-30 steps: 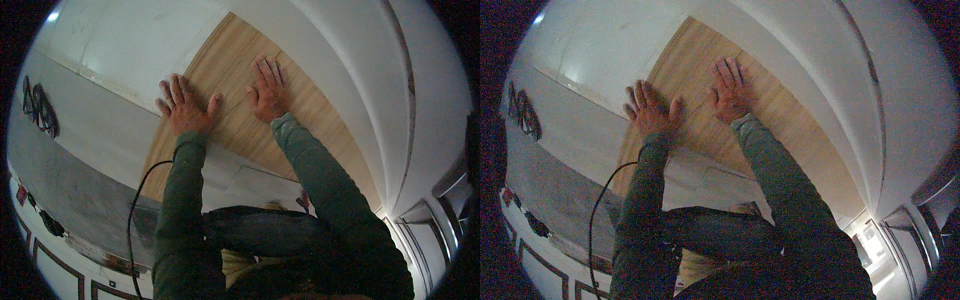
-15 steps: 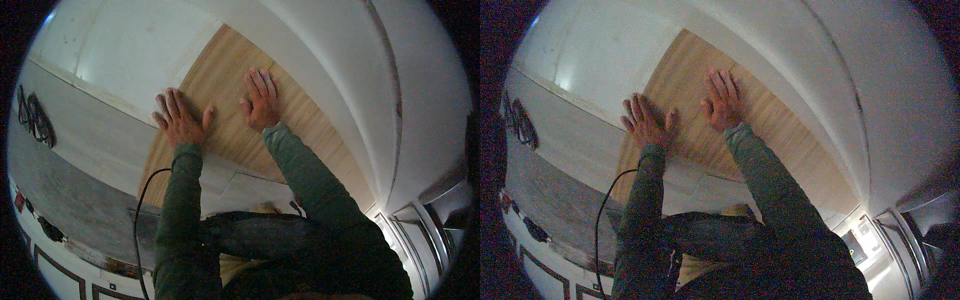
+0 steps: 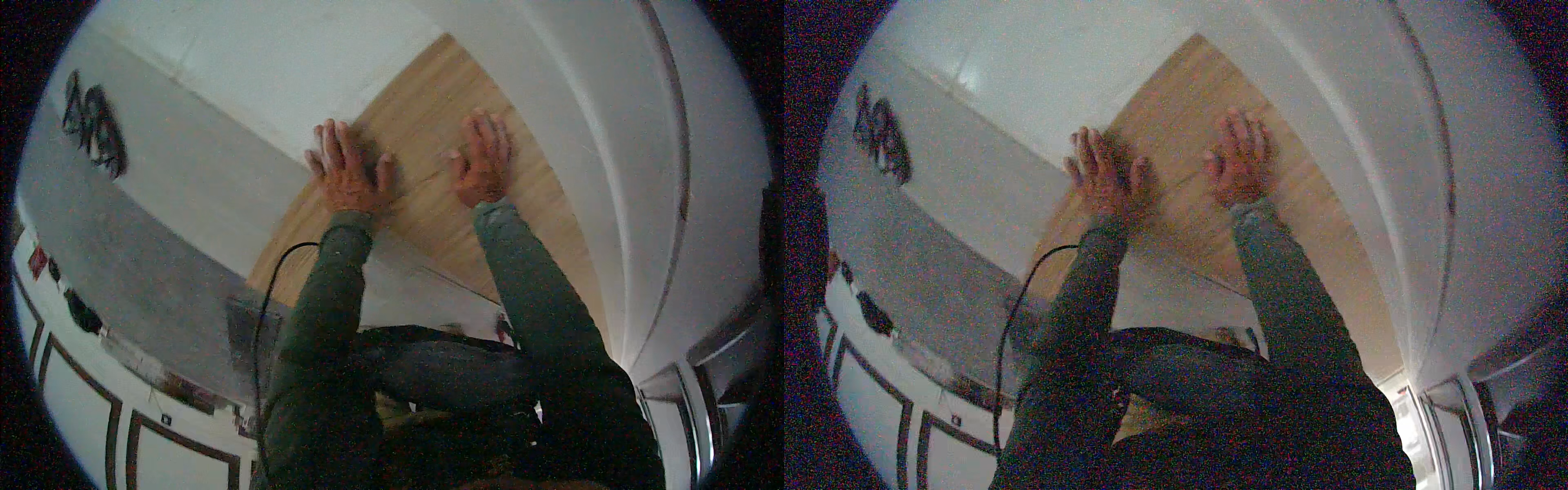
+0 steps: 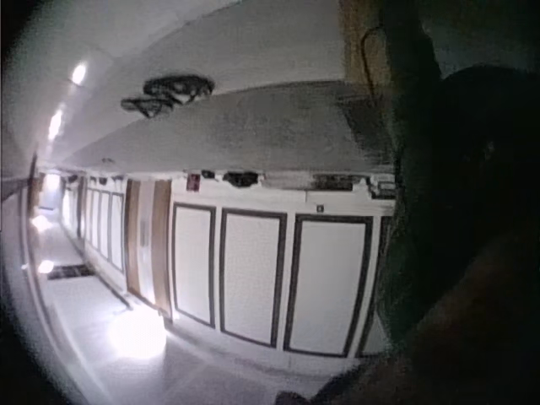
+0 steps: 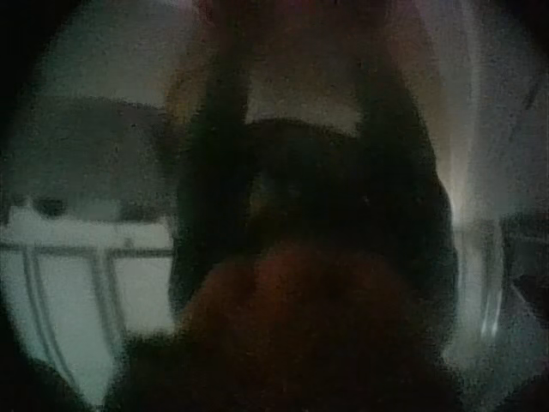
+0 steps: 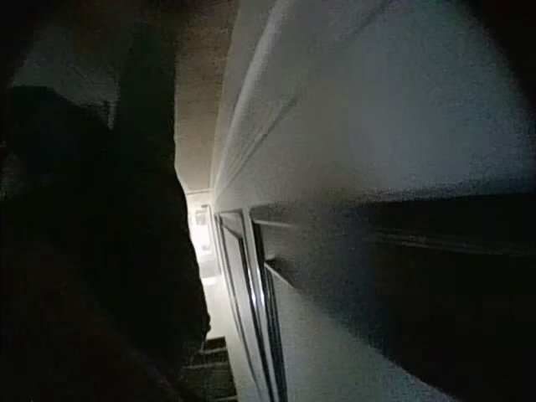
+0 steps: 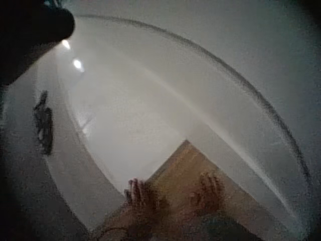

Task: The person fits a laminate wood plank against the edge of an existing row on the floor, using their hands to press it into place and then cutting a small section with a utility knife to fit the remaining gap.

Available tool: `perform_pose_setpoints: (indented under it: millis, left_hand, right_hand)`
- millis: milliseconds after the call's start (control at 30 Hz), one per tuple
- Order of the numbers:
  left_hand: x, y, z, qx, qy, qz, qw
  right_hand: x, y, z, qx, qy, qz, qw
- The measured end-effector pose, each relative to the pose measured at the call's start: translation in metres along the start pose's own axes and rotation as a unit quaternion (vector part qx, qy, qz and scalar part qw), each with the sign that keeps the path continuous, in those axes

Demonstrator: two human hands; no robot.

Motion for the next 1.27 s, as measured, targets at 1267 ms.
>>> perform_pose_setpoints:
  millis: [1267]
  left_hand:
    - [-0.055, 0.098, 0.013, 0.082, -0.116, 0.203, 0.969]
  right_hand:
    - [0.014, 0.004, 0.002, -0.025, -0.002, 0.013, 1.000]
Point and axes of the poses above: each hand's wrist, its own x-axis towards the middle knuckle, its own z-axis out of the back of the hand, y = z × x, the point moved 1 cm from there along x, towards the middle knuckle, and after that the axes turned 10 degrees about z, right-handed, at the moved point
